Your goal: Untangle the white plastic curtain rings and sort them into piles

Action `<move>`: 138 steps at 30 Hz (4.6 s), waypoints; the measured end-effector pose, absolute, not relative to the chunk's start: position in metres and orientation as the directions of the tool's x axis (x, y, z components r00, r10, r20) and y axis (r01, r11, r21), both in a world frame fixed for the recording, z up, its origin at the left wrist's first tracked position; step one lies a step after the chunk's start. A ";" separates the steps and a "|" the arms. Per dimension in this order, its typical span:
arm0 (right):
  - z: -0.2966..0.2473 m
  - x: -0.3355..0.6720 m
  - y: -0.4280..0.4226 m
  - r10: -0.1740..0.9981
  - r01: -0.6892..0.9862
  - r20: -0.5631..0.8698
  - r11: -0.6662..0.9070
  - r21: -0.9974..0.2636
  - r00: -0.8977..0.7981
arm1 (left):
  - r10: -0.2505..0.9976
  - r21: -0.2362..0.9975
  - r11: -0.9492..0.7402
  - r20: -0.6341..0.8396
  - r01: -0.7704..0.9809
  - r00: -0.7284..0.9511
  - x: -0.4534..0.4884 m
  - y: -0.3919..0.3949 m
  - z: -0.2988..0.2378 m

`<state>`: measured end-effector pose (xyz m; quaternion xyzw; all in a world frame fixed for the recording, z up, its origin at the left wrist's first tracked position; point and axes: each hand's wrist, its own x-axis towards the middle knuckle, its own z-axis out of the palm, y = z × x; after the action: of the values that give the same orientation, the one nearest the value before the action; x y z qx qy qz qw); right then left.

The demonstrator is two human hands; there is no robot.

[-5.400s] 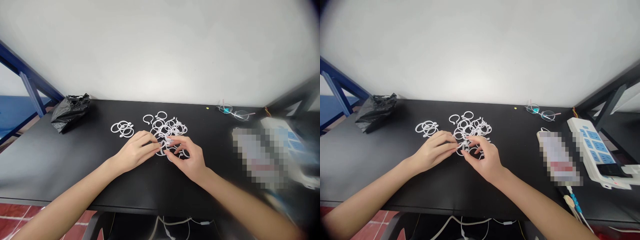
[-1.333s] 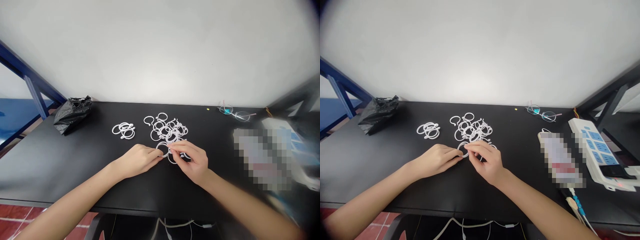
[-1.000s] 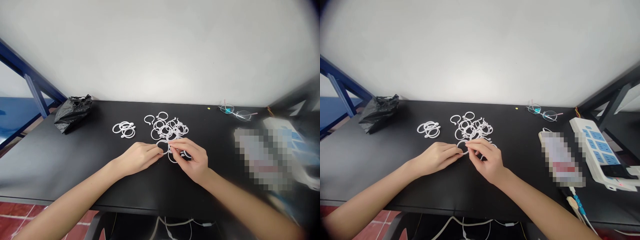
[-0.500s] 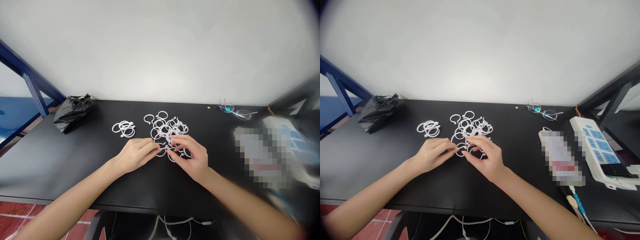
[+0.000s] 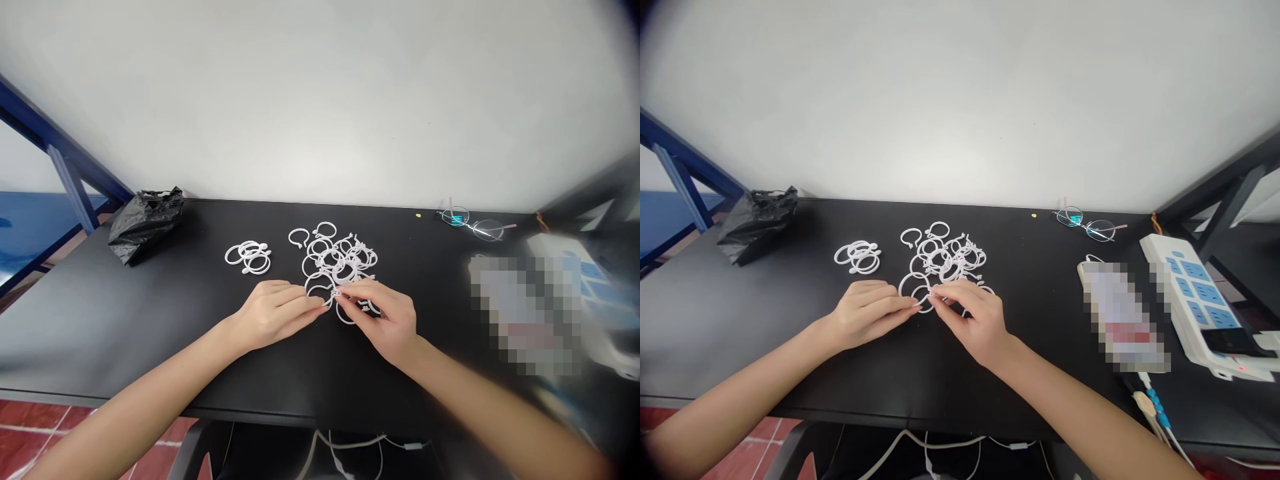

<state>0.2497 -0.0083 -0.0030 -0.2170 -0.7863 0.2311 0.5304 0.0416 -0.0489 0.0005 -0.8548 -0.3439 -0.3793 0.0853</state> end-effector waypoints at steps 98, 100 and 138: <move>-0.008 0.251 -0.007 0.586 0.065 0.707 0.786 -0.615 -0.396 | 0.947 -0.078 -0.197 0.243 0.977 0.211 -0.027 -0.030 0.018; -0.008 0.251 -0.007 0.590 0.074 0.702 0.784 -0.617 -0.398 | 0.964 -0.079 -0.166 0.197 0.983 0.178 -0.028 -0.031 0.020; 0.000 0.261 0.003 0.715 0.128 0.621 0.683 -0.719 -0.322 | 0.804 0.511 -0.594 0.386 0.622 0.451 0.031 -0.038 -0.007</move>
<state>0.2607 0.0026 0.0000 -0.2771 -0.7609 0.2861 0.5123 0.0309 -0.0384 -0.0075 -0.8387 -0.4250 -0.3060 -0.1493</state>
